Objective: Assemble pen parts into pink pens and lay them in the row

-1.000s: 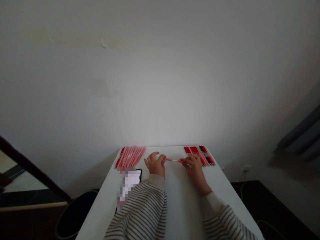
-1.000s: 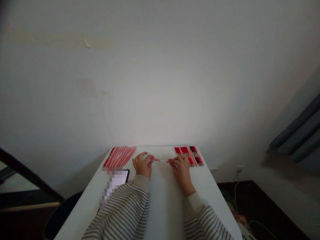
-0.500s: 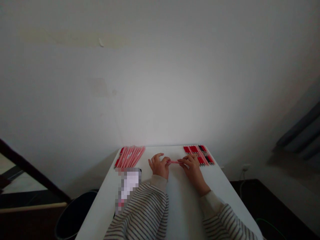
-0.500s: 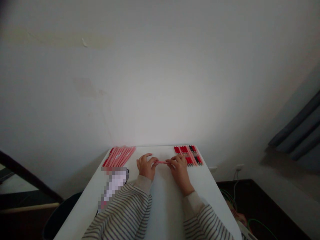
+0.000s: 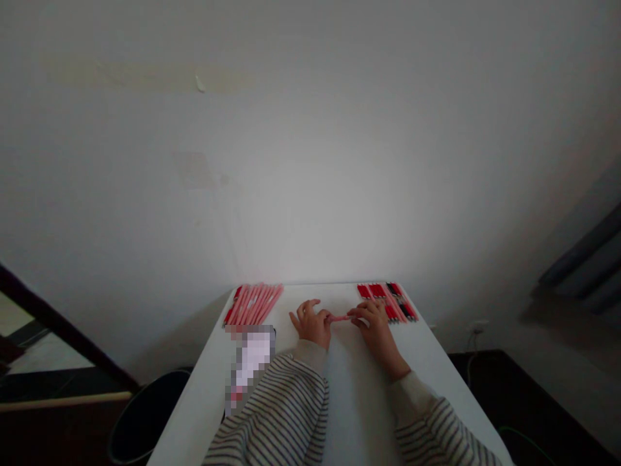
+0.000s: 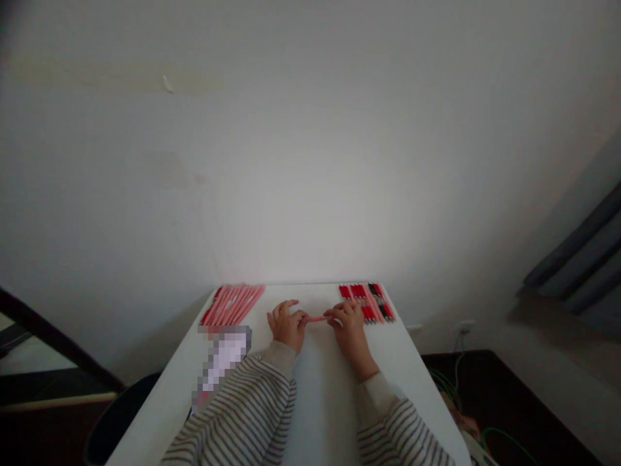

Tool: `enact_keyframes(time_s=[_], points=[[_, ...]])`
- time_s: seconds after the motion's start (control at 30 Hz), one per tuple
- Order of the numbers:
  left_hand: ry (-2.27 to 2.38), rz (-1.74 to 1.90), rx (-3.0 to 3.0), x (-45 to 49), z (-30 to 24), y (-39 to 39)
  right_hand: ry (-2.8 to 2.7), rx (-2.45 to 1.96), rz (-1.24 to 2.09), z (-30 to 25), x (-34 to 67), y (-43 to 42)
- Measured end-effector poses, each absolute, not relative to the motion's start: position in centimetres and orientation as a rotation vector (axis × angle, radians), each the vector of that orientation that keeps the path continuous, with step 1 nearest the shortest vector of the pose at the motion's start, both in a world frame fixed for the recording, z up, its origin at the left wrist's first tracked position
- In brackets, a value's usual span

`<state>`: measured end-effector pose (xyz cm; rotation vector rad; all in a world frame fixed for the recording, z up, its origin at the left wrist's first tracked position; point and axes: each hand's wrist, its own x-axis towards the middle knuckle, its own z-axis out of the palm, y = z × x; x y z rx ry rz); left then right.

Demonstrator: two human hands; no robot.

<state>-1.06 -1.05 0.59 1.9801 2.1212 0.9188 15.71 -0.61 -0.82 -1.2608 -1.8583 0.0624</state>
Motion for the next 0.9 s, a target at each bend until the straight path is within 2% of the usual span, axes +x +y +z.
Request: enact_keyframes(time_s=[0.47,0.9], points=[[2.088,0.996,1.989,-1.01,0.87,-1.32,-1.906,-1.293,0.061,-0.90,15.79,-0.66],[2.076,0.900,2.028,-0.72,0.41,-1.26,-1.797,-1.433,0.119,-1.05,15.67,-0.90]])
